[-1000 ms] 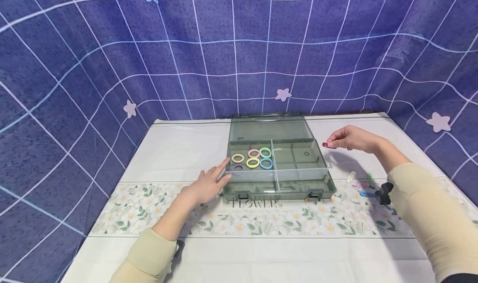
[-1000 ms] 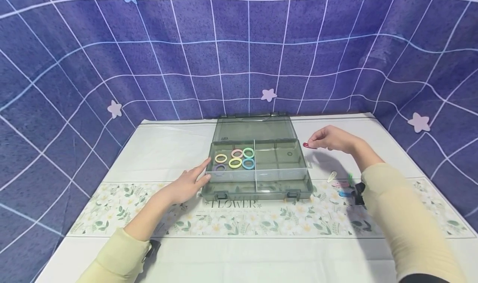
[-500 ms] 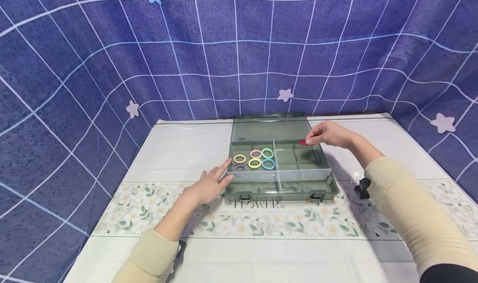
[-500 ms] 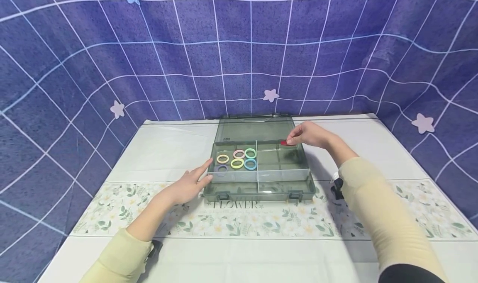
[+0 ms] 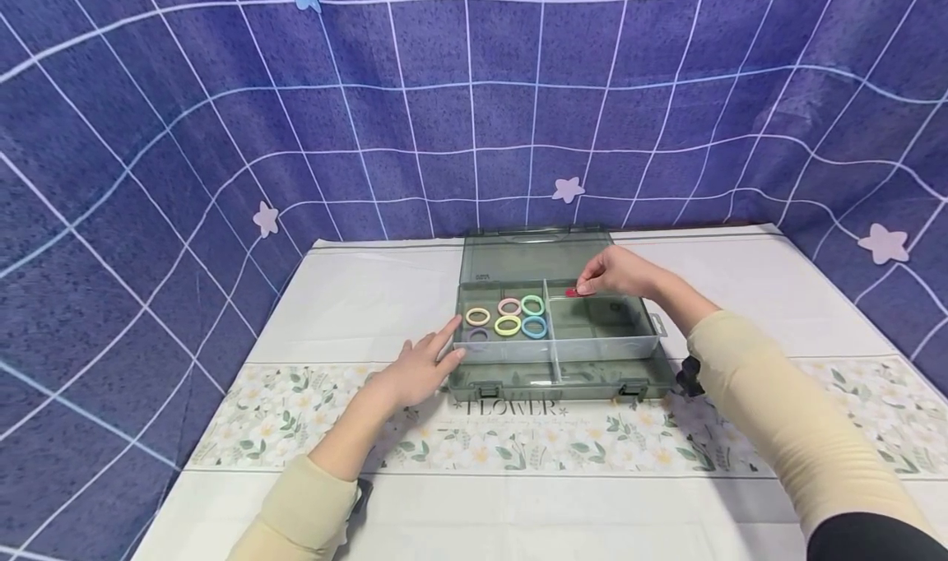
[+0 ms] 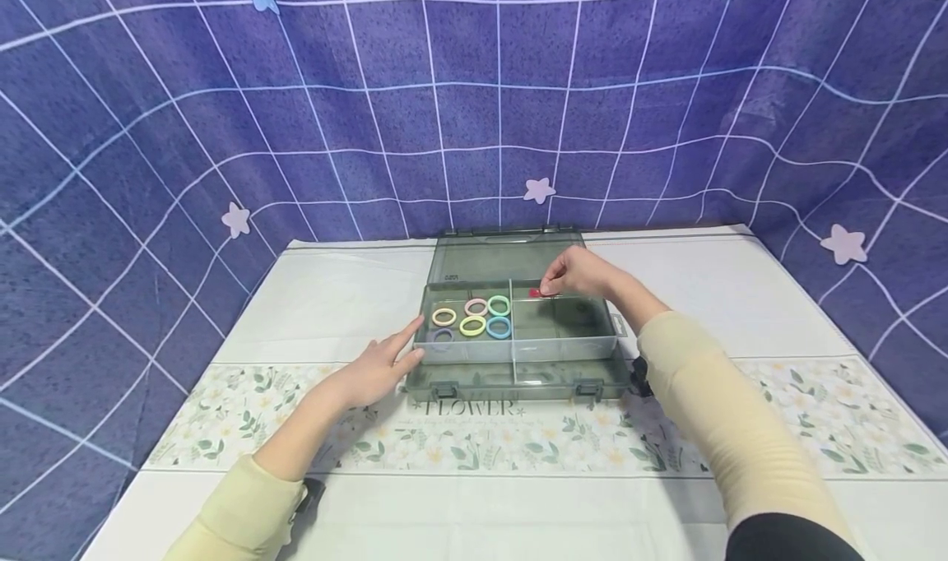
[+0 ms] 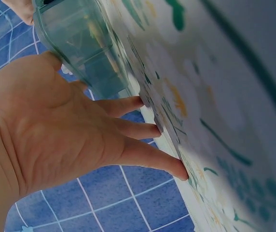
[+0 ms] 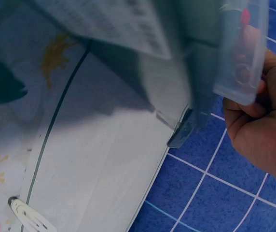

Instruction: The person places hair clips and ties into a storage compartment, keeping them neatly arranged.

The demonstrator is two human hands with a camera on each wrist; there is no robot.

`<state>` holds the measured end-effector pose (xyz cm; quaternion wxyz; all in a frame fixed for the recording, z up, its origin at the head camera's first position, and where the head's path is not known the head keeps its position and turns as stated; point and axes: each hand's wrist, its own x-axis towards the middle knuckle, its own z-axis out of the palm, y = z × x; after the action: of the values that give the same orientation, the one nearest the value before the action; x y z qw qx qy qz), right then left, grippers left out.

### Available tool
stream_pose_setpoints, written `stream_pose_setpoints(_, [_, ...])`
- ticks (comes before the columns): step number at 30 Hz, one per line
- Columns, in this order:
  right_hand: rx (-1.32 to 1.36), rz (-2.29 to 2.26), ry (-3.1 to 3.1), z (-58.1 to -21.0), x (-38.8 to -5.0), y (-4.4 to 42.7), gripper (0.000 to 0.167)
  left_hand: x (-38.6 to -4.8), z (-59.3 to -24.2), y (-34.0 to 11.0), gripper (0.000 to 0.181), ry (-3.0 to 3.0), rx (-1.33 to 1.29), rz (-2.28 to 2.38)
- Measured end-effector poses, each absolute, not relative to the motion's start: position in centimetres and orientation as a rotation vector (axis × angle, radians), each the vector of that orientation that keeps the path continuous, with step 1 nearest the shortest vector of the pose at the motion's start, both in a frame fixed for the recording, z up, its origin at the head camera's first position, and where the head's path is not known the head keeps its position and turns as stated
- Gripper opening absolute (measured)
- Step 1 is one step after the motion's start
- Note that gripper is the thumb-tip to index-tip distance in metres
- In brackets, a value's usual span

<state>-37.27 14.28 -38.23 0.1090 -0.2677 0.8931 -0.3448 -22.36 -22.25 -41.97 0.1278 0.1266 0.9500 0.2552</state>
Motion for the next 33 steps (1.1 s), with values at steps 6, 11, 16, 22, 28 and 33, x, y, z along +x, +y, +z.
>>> stream_pose_setpoints(6, [-0.808, -1.012, 2.611, -39.2, -37.4, 13.6, 0.01, -22.4, -42.0, -22.3, 0.065, 2.768, 0.342, 0.741])
stream_pose_setpoints(11, [-0.808, -0.987, 2.636, -40.1, -37.5, 13.0, 0.009, -22.4, -42.0, -22.3, 0.065, 2.764, 0.332, 0.746])
stream_pose_setpoints(16, [-0.817, -0.884, 2.705, -40.8, -37.4, 12.7, 0.01, -22.4, -42.0, -22.2, 0.064, 2.762, 0.33, 0.759])
stream_pose_setpoints(22, [-0.828, -0.875, 2.685, -41.6, -37.2, 12.3, 0.009, -22.3, -41.9, -22.1, 0.065, 2.762, 0.35, 0.751])
stream_pose_setpoints(28, [-0.842, -0.863, 2.694, -42.3, -37.2, 11.8, 0.008, -22.3, -42.0, -22.1, 0.065, 2.767, 0.349, 0.751])
stream_pose_setpoints(33, [-0.906, -0.766, 2.784, -42.2, -36.7, 11.4, 0.013, -22.3, -42.0, -22.1, 0.064, 2.769, 0.349, 0.751])
